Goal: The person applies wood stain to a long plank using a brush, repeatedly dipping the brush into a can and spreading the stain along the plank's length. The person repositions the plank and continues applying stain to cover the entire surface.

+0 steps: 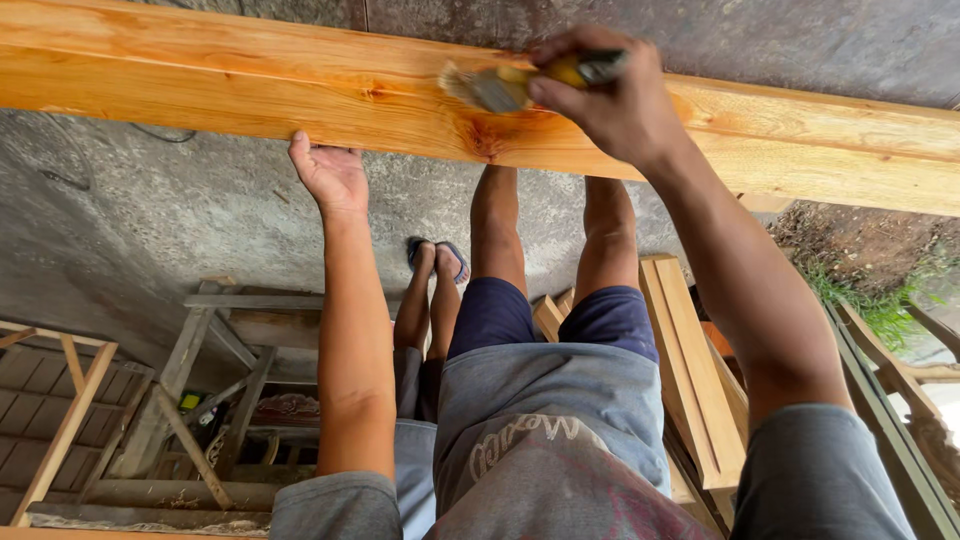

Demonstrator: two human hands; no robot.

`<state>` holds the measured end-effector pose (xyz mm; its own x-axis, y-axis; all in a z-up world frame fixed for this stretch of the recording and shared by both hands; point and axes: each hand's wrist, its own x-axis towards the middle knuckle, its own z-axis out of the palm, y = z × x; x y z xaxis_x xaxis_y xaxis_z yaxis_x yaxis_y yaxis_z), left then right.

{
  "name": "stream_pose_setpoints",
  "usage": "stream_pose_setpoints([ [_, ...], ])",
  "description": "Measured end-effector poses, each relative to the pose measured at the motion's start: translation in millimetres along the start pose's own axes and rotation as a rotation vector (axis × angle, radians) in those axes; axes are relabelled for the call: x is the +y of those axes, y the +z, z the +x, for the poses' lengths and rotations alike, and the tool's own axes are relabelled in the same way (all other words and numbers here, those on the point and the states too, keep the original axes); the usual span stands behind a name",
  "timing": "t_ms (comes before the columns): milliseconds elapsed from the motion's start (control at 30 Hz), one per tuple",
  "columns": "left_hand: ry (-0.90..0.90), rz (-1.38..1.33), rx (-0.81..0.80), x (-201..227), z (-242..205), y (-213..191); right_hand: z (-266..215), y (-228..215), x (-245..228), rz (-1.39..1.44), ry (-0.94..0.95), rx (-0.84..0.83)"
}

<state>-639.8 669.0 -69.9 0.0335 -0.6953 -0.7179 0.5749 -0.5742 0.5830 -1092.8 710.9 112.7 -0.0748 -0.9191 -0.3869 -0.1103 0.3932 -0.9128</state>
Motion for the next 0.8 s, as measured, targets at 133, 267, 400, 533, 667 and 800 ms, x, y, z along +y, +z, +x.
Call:
stream_pose_setpoints([
  [133,-0.027,-0.011,-0.048,0.6,-2.5,3.1,32.1,3.5,24.6,-0.162,0.048,-0.131],
  [267,-0.036,0.007,-0.079,2.3,-9.3,7.9,-9.7,-64.7,52.2,-0.388,0.43,-0.189],
  [400,-0.048,-0.007,-0.08,7.6,-10.3,9.5,-51.8,-136.8,27.5,-0.629,0.544,-0.203],
  [533,-0.034,0.027,-0.089,3.0,-6.8,-1.8,-59.8,-124.1,2.5,-0.598,0.514,-0.064],
  [667,-0.045,0.022,-0.011,1.8,-4.5,-13.2,-22.2,-37.5,36.2,-0.086,0.212,-0.037],
  [800,-0.04,-0.006,-0.037,5.4,9.4,-12.1,-19.9,-30.7,75.4,-0.285,0.118,-0.045],
])
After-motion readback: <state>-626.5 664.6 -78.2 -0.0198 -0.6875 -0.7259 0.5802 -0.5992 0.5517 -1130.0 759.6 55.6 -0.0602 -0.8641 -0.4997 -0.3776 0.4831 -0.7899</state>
